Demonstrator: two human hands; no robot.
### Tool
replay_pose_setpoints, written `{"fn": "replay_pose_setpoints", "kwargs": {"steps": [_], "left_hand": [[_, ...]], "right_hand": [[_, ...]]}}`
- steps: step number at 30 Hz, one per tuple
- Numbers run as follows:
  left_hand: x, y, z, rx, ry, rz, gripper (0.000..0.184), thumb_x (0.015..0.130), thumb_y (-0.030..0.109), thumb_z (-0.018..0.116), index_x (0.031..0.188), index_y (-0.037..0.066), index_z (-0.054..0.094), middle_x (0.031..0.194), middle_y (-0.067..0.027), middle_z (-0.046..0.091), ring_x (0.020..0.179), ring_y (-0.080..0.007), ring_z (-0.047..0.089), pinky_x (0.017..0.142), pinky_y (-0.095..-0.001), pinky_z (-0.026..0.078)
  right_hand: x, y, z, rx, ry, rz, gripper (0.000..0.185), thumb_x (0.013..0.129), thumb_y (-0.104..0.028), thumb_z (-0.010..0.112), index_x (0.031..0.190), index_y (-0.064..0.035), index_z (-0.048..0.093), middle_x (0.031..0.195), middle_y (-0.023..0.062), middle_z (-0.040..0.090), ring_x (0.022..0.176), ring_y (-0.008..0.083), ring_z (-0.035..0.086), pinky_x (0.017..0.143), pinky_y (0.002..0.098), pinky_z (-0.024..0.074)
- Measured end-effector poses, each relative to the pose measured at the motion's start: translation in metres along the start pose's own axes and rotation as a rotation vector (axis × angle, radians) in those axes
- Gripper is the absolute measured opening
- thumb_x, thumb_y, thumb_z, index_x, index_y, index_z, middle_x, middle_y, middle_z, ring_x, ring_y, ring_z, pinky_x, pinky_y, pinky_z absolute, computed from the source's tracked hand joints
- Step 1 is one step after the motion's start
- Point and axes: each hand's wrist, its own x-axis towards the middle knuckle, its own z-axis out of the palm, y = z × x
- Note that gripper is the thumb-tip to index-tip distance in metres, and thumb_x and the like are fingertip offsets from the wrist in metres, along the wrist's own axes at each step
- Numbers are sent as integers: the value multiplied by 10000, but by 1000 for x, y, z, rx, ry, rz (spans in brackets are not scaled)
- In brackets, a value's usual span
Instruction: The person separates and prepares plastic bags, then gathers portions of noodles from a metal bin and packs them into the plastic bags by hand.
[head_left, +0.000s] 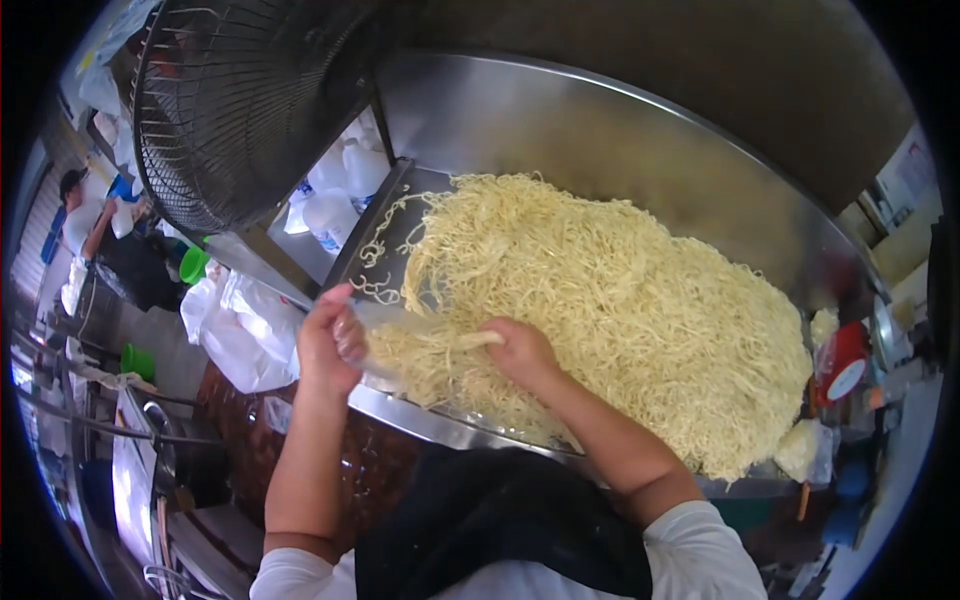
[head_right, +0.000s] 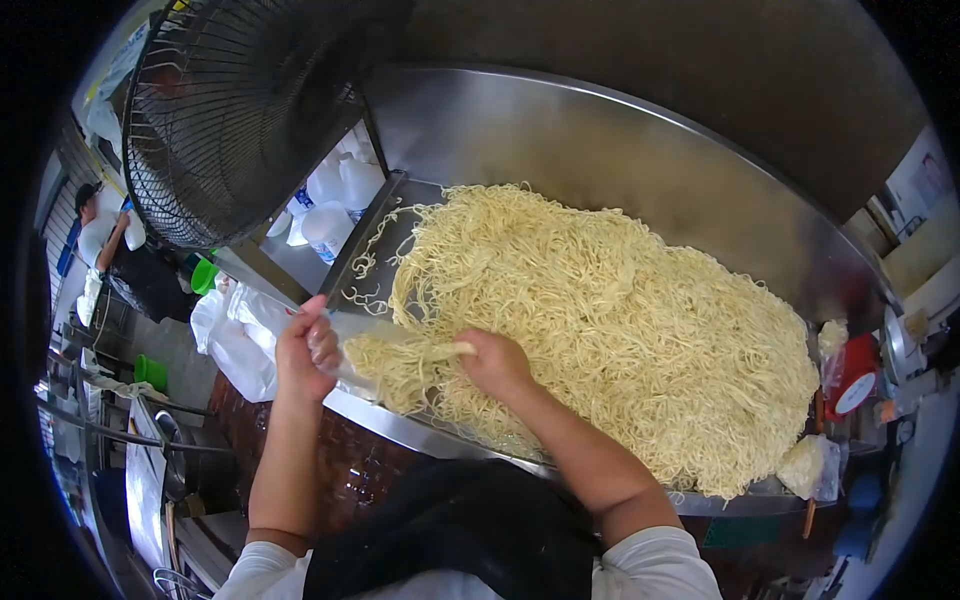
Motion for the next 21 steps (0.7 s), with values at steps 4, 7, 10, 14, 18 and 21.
{"fn": "replay_pose_setpoints", "kwargs": {"steps": [4, 7, 10, 14, 18, 21], "left_hand": [[-10, -17, -4, 625, -438, 59, 576, 847, 227, 623, 1370, 59, 451, 1052, -6, 614, 638, -62, 538, 519, -204, 449], [7, -85, -8, 1112, -826, 540, 560, 859, 128, 633, 1377, 46, 438, 1332, -108, 493, 1192, -190, 522, 974, -329, 446], [34, -138, -37, 966, -490, 508, 576, 844, 159, 685, 1357, 44, 450, 1339, -101, 486, 1185, -200, 530, 964, -322, 459], [-22, -86, 36, 643, -313, 126, 547, 877, 140, 647, 1373, 45, 436, 1348, -119, 495, 1257, -225, 469, 1028, -345, 400], [-28, -39, 42, 384, -129, 53, 399, 859, 146, 686, 1227, 39, 572, 1135, -85, 640, 1016, -182, 619, 870, -305, 499], [-53, -9, 69, 285, -110, 216, 252, 864, 128, 676, 1093, 32, 630, 956, -45, 665, 825, -136, 632, 725, -274, 509]], "right_hand": [[14, -54, -13, 585, 154, -262, 206, 789, -90, 577, 972, -45, 663, 837, 124, 663, 771, 217, 655, 702, 311, 508], [11, -127, -12, 765, -68, -287, 203, 764, -22, 569, 946, -30, 659, 875, 57, 662, 833, 130, 625, 749, 278, 493], [15, -144, -13, 593, -117, -543, 203, 742, -8, 573, 925, -33, 656, 899, 53, 657, 840, 128, 617, 754, 276, 493], [30, -109, -35, 521, -9, -530, 244, 740, -46, 635, 985, -45, 647, 940, 70, 651, 902, 157, 612, 817, 287, 483], [24, -44, -37, 359, -329, -201, 358, 713, -158, 745, 1046, -63, 656, 1001, 121, 668, 952, 258, 616, 885, 356, 468], [21, -13, -38, -386, -152, -43, 406, 660, -253, 801, 1025, -119, 683, 950, 137, 679, 913, 334, 611, 883, 410, 463]]}}
